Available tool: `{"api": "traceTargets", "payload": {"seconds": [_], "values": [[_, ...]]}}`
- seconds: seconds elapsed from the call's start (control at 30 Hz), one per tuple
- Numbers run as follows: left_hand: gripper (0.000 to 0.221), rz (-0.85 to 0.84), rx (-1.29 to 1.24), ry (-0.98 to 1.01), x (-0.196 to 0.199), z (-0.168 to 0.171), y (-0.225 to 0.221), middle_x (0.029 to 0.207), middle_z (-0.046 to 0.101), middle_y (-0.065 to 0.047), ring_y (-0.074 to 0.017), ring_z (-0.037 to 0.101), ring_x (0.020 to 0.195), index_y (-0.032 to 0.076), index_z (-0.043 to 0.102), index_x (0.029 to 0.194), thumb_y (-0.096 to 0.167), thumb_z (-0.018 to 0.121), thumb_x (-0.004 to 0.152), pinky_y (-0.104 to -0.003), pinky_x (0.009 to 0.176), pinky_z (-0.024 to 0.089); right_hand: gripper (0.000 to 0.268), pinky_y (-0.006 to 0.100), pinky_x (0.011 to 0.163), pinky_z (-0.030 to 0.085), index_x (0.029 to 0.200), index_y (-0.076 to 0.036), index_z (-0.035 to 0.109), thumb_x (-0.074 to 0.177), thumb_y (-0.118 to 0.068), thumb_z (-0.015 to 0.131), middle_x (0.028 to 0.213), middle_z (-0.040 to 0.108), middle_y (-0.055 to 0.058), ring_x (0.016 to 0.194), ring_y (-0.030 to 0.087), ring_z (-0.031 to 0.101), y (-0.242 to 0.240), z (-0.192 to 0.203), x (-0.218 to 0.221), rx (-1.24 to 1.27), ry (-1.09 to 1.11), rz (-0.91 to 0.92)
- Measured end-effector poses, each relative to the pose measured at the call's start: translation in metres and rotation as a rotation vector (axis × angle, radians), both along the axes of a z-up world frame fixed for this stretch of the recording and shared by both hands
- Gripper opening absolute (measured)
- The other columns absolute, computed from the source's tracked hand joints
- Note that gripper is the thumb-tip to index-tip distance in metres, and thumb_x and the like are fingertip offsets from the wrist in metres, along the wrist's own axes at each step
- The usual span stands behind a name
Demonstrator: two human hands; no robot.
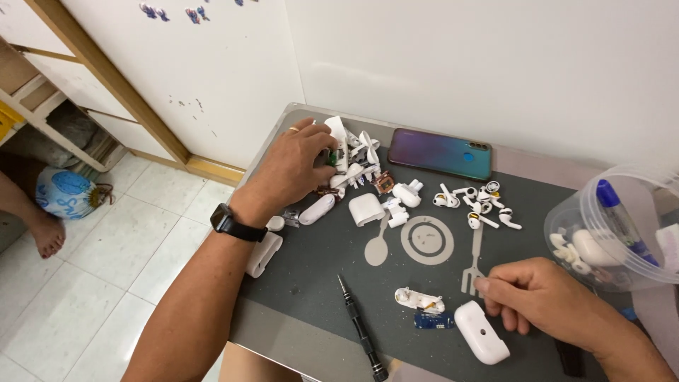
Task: Sorting and organizing various small plastic components and internal electronics of wireless earbuds on a work mat.
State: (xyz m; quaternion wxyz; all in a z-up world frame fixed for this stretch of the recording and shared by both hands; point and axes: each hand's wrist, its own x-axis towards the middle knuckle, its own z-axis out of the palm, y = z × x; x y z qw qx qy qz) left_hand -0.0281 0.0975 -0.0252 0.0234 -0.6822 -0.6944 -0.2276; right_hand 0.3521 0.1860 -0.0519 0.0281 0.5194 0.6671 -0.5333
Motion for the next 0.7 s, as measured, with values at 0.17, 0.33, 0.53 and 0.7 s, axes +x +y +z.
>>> {"api": "traceTargets", "payload": {"seconds": [0.17, 0.33, 0.53, 0.7], "values": [[0.04, -0.04, 0.032, -0.059, -0.004, -0.003, -0.004, 0.13, 0.069, -0.006, -0.0245, 0.067, 0.103, 0.009, 0.072, 0.113, 0.013, 0.082, 0.075, -0.039, 0.095, 0.052, 0.046, 0.037, 0.045, 0.042, 0.065, 0.023, 0.084, 0.094, -0.012, 0.075, 0.05, 0.066, 0.027, 0.044, 0.029, 0.053, -0.002, 0.001, -0.001, 0.005, -0.039, -0.028], [0.041, -0.078, 0.084, -0.042, -0.003, -0.005, -0.007, 0.115, 0.074, -0.006, -0.0235, 0.068, 0.104, 0.013, 0.071, 0.121, 0.015, 0.08, 0.081, -0.039, 0.097, 0.051, 0.045, 0.037, 0.045, 0.042, 0.067, 0.023, 0.084, 0.095, -0.011, 0.074, 0.05, 0.066, 0.027, 0.045, 0.03, 0.054, -0.001, 0.0, -0.001, -0.002, -0.04, -0.038], [0.04, -0.083, 0.045, -0.147, 0.006, 0.003, -0.01, 0.108, 0.071, -0.003, -0.0166, 0.066, 0.08, 0.015, 0.07, 0.121, 0.005, 0.072, 0.083, -0.03, 0.073, 0.056, 0.042, 0.037, 0.045, 0.044, 0.069, 0.02, 0.084, 0.095, -0.011, 0.073, 0.054, 0.069, 0.026, 0.047, 0.029, 0.057, -0.001, 0.0, 0.0, 0.007, -0.032, -0.02], [0.042, -0.041, 0.047, -0.318, 0.003, 0.004, -0.012, 0.107, 0.07, 0.0, -0.0175, 0.07, 0.092, 0.014, 0.071, 0.121, 0.004, 0.072, 0.08, -0.029, 0.085, 0.057, 0.04, 0.037, 0.046, 0.045, 0.069, 0.02, 0.083, 0.094, -0.009, 0.074, 0.056, 0.068, 0.024, 0.049, 0.028, 0.057, -0.004, 0.004, -0.001, -0.004, -0.002, -0.043]]}}
